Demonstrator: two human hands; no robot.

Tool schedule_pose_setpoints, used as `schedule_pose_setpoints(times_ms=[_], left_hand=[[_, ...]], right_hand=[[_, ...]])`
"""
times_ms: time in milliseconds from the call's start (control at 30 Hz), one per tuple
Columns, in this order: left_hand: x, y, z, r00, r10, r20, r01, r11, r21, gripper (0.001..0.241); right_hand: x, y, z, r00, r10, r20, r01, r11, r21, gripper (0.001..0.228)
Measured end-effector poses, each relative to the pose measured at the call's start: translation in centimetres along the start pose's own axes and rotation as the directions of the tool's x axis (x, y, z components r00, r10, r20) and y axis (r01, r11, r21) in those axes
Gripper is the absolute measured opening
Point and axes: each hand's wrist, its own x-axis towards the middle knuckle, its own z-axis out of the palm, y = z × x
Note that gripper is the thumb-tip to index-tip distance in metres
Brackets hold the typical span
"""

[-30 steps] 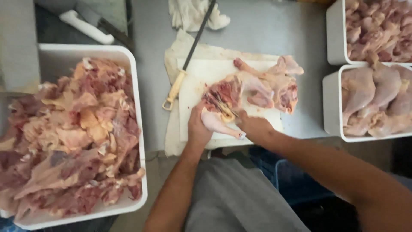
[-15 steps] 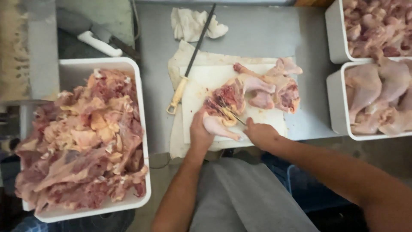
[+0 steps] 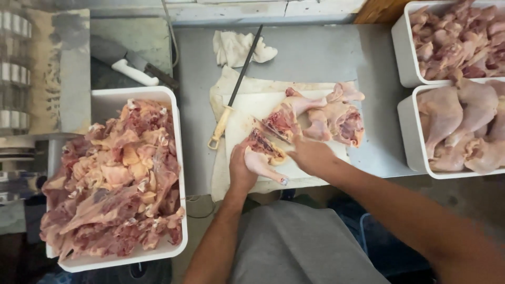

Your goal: Deboning and portioning raw chicken pieces using a knife on a cutting board in a commercial kitchen environment.

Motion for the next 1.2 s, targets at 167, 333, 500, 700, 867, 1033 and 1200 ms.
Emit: schedule_pose_setpoints(times_ms=[167, 333, 500, 700, 867, 1033, 1200], left_hand=[[0.2, 0.5, -0.1, 0.996, 0.079, -0.047, -0.076, 0.995, 0.06, 0.034], [-0.8, -1.6, 0.4, 0.998, 0.049, -0.031, -0.046, 0.993, 0.106, 0.046], [-1.1, 2.5, -1.9, 0.995, -0.092, 0.028, 0.084, 0.971, 0.224, 0.057], [-0.7, 7.0, -4.7, 0.466, -0.809, 0.358, 0.882, 0.395, -0.257, 0.106], [2.3, 7.6, -2.4, 0.491, -0.847, 0.203, 0.844, 0.521, 0.131, 0.102], [5.9, 0.9, -0.4, 0.792, -0.544, 0.278, 0.427, 0.819, 0.384, 0.095], [3.4, -0.6, 1.7, 0.907, 0.131, 0.401, -0.4, 0.568, 0.72, 0.058]], right_hand=[[4.9, -1.1, 3.8, 0.997, -0.025, -0.073, 0.032, 0.995, 0.095, 0.045], [-3.6, 7.7, 7.6, 0.989, -0.124, -0.079, 0.1, 0.961, -0.259, 0.046], [-6.5, 6.4, 3.0, 0.991, -0.087, 0.103, 0.107, 0.97, -0.217, 0.044], [-1.2, 1.8, 0.0, 0.991, -0.065, 0.115, 0.06, 0.997, 0.045, 0.049], [1.4, 1.8, -1.2, 0.999, 0.028, -0.036, -0.023, 0.99, 0.142, 0.051], [-4.9, 2.5, -5.9, 0.999, 0.042, 0.022, -0.046, 0.969, 0.244, 0.06], [-11.0, 6.5, -4.7, 0.993, 0.098, 0.071, -0.117, 0.914, 0.388, 0.056]])
